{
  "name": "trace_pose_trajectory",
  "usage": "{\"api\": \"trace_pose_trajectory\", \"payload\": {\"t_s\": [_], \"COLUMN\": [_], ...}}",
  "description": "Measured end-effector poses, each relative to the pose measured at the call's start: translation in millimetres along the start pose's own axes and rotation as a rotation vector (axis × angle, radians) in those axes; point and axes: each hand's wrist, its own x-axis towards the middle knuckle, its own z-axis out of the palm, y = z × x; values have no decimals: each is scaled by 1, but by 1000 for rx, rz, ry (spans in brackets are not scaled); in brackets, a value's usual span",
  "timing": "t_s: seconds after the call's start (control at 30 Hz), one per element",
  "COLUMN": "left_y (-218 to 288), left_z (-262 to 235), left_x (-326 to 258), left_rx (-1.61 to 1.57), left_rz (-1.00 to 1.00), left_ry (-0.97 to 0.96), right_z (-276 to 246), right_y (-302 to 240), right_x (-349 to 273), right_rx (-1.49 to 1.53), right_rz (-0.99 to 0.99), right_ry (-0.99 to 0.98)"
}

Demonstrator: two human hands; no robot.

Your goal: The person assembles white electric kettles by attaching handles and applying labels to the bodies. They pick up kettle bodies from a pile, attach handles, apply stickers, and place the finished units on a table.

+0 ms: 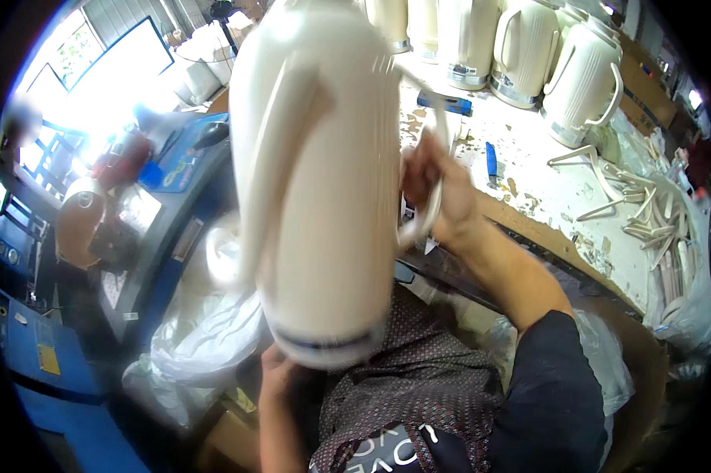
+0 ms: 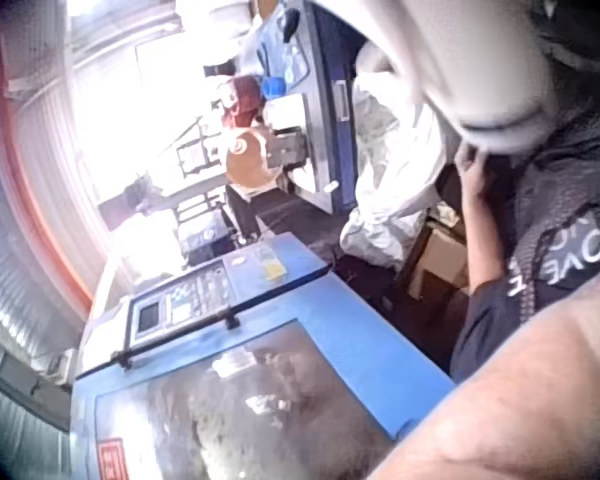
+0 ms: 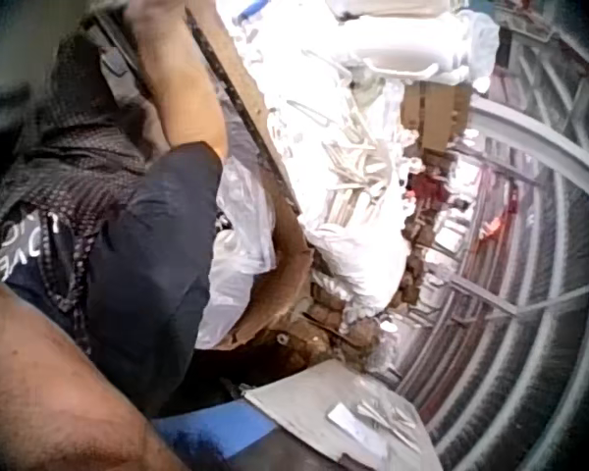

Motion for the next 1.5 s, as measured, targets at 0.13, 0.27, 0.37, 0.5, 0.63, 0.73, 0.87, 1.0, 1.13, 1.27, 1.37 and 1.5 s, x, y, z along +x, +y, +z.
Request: {"api": "trace_pose_trajectory", "payload": {"t_s": [0.13, 0.27, 0.37, 0.5, 0.63, 0.73, 0.87, 1.0, 1.13, 1.27, 1.37, 1.5], "left_y": [2, -110, -90, -84, -69, -64, -57, -67, -67, -69, -70, -64], "left_z": [0, -56, -26, -26, -22, -19, -15, -18, -18, -20, -20, -17], "left_x": [40, 32, 44, 50, 64, 63, 64, 52, 49, 44, 41, 41], "left_rx": [-23, 380, 595, 802, 763, 743, 760, 822, 859, 902, 929, 939], "left_rz": [-45, -179, -241, -348, -512, -577, -596, -522, -475, -477, -494, -471], "left_ry": [427, 430, 180, 50, 32, -9, -79, -76, -144, -140, -118, -69], "right_z": [15, -17, -57, -99, -146, -148, -171, -153, -169, -189, -175, -195], "right_y": [-40, -31, -29, -52, -87, -79, -42, -22, -12, 4, 2, 2], "right_x": [115, 252, 317, 384, 424, 410, 334, 189, 129, 135, 133, 133], "right_rx": [-259, -713, -902, -1267, -1710, -1739, -1622, -1643, -1888, -1677, -1403, -1734], "right_rz": [-572, -703, -570, -488, -564, -457, -733, -656, -510, -368, -182, -492], "right_ry": [98, 292, 458, 625, 689, 574, 379, 46, -2, 88, 124, 64]}}
